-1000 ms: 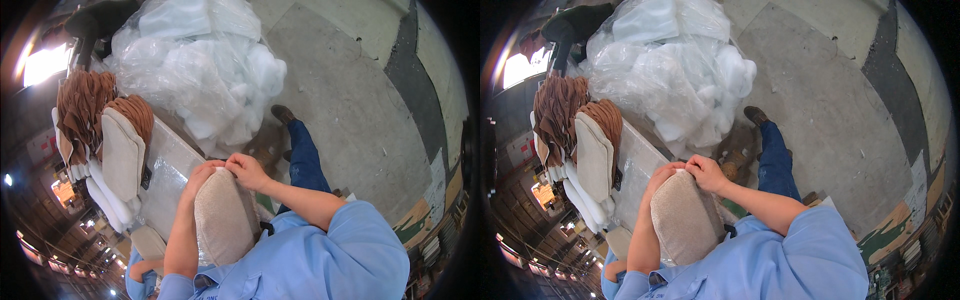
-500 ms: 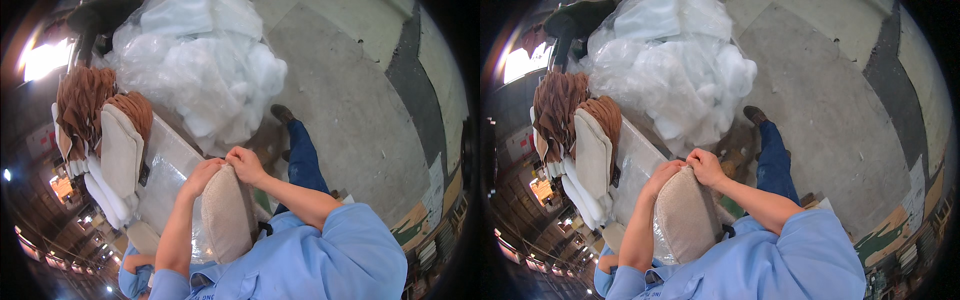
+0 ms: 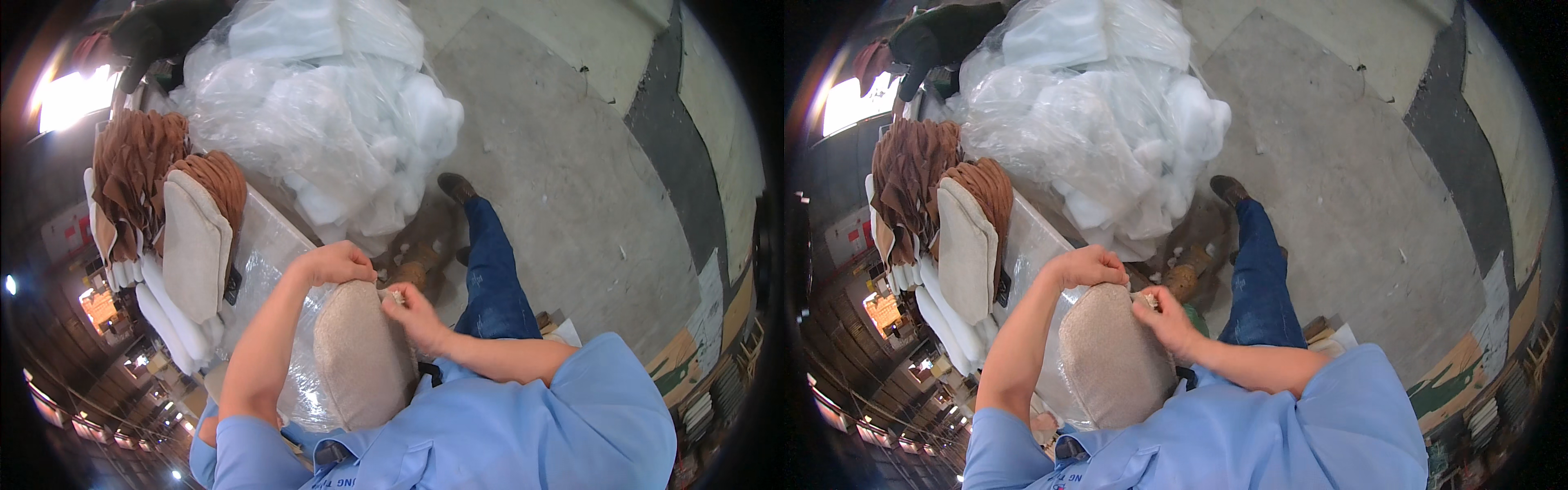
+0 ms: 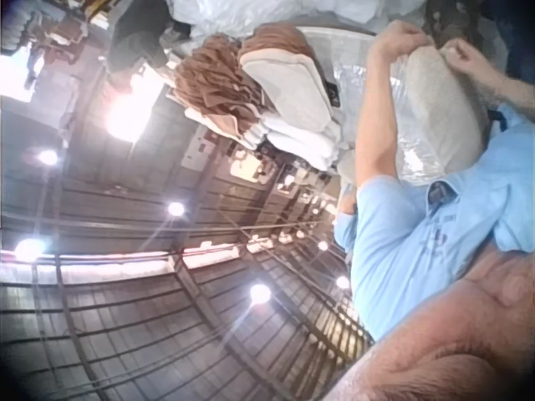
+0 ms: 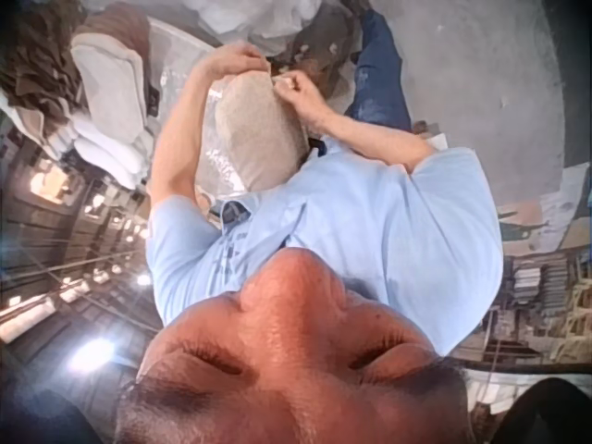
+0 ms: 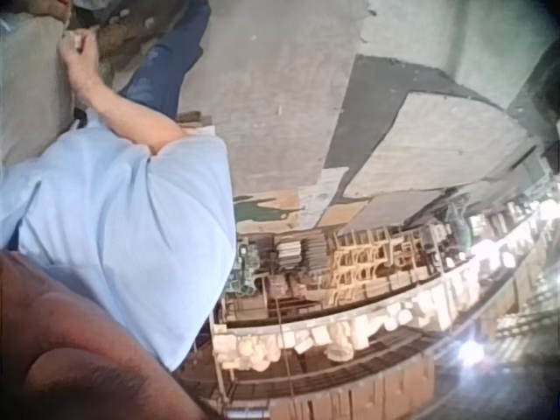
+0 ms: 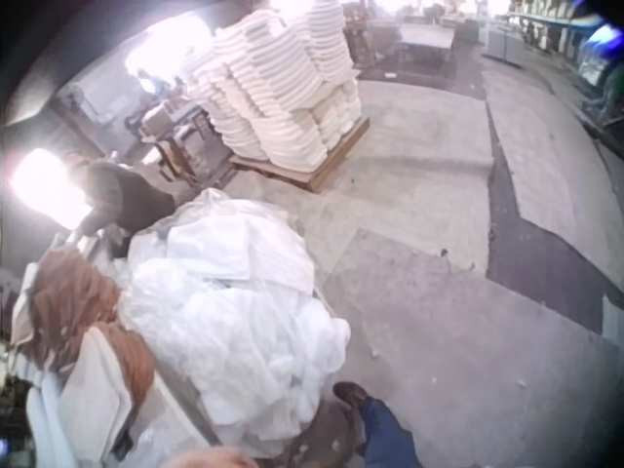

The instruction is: The person repeatedly picks up beige cushion covers from a table, folds them in half, and places them into a stack. The person continues this repetitive folding and stacking process throughout the clip.

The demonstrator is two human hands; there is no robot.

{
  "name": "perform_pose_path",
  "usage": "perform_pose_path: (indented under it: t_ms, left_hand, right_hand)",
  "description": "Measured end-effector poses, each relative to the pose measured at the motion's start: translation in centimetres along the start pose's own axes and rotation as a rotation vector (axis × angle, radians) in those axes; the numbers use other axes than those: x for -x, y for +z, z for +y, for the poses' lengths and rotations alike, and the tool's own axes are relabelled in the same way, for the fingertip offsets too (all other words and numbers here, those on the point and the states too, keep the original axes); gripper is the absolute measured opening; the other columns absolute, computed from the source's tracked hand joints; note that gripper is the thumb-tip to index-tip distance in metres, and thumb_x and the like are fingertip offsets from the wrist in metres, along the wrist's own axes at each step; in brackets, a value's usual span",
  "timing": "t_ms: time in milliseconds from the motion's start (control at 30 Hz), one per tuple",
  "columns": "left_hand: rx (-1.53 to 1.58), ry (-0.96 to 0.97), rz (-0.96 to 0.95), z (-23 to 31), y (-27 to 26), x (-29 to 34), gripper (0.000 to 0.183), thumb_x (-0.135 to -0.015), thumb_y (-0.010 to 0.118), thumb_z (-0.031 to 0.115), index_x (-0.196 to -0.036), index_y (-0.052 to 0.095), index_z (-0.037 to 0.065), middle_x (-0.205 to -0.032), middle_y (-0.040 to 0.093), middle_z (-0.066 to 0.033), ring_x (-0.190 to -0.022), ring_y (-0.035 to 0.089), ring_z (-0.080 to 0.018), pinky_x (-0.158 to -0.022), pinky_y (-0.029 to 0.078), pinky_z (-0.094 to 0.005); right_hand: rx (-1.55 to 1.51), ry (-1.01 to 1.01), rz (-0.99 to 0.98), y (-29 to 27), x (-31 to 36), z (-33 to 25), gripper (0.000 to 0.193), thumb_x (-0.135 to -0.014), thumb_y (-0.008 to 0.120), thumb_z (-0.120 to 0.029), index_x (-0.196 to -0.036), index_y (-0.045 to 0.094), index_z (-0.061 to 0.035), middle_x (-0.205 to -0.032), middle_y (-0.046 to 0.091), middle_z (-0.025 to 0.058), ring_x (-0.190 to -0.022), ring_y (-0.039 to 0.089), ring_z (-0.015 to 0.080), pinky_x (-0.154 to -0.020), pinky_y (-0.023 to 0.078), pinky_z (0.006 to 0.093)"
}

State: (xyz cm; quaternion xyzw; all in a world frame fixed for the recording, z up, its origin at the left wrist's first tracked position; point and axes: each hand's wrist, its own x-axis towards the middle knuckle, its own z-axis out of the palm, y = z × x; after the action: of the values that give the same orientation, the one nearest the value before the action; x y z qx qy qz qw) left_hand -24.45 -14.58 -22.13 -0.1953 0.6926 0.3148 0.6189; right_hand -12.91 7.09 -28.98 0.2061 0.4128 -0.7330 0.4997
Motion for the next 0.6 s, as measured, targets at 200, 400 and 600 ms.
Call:
perform_pose_path:
  t_ms: [200,400,600]
  left_hand:
    - [0.079,0.122,0.073,-1.5,1.3,-1.2,0.029,-0.095,0.073,0.028,-0.103,0.082,0.002,-0.086,0.076,-0.0074,-0.081,0.065,-0.0164,-0.077,0.053,-0.0357]
    - [0.155,0.167,0.297,-1.0,3.7,-3.7,0.028,-0.095,0.073,0.024,-0.097,0.081,-0.002,-0.078,0.073,-0.0064,-0.071,0.062,-0.0144,-0.067,0.051,-0.0359]
    - [0.41,0.138,0.357,-2.5,5.5,-4.7,0.027,-0.09,0.074,0.024,-0.092,0.082,-0.002,-0.075,0.072,-0.0119,-0.068,0.065,-0.0186,-0.065,0.052,-0.0367]
  right_hand:
    - [-0.046,0.116,0.116,1.1,-0.3,0.5,0.023,-0.114,0.051,-0.021,-0.123,0.064,-0.0048,-0.115,0.069,0.0044,-0.104,0.06,0.0134,-0.095,0.048,0.0335]
    - [-0.205,0.32,0.281,0.7,-2.6,-0.9,0.031,-0.114,0.047,-0.027,-0.123,0.064,-0.0034,-0.113,0.068,0.0085,-0.105,0.062,0.0201,-0.092,0.05,0.0403]
    - [-0.318,0.387,0.296,1.1,-3.5,-1.6,0.035,-0.113,0.052,-0.036,-0.116,0.068,-0.0056,-0.105,0.071,0.0088,-0.097,0.067,0.0226,-0.085,0.055,0.0415]
